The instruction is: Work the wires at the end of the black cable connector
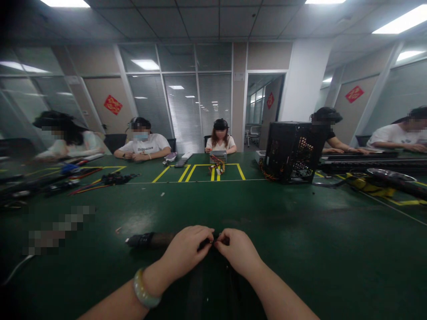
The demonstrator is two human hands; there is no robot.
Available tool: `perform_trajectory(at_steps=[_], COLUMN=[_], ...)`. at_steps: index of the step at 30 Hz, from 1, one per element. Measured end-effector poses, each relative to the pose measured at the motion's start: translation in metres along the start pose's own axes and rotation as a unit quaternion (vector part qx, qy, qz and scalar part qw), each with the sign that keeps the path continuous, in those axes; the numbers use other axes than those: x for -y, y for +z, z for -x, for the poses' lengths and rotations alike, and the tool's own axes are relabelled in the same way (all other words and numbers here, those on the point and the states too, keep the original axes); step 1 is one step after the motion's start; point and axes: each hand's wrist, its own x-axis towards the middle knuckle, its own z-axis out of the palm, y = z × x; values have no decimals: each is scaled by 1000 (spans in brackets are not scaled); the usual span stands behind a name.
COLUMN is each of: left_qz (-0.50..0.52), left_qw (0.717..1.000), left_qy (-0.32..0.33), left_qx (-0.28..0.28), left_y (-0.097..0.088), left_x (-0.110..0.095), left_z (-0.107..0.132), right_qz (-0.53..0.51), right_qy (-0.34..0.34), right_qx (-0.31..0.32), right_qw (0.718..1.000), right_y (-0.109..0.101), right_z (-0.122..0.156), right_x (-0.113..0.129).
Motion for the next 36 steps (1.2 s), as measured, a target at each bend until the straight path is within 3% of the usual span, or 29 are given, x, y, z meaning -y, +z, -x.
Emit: perform_trajectory(at_steps=[36], left_qz=[7], left_qw=[1000], left_qy=[5], left_qx=[10], left_y=[2], left_x=[4], left_z=[0], right_qz=[-35], right_qy=[1], right_qx=[8], right_qw=[999], right_y=[-1], right_z=[0], right_x=[-1])
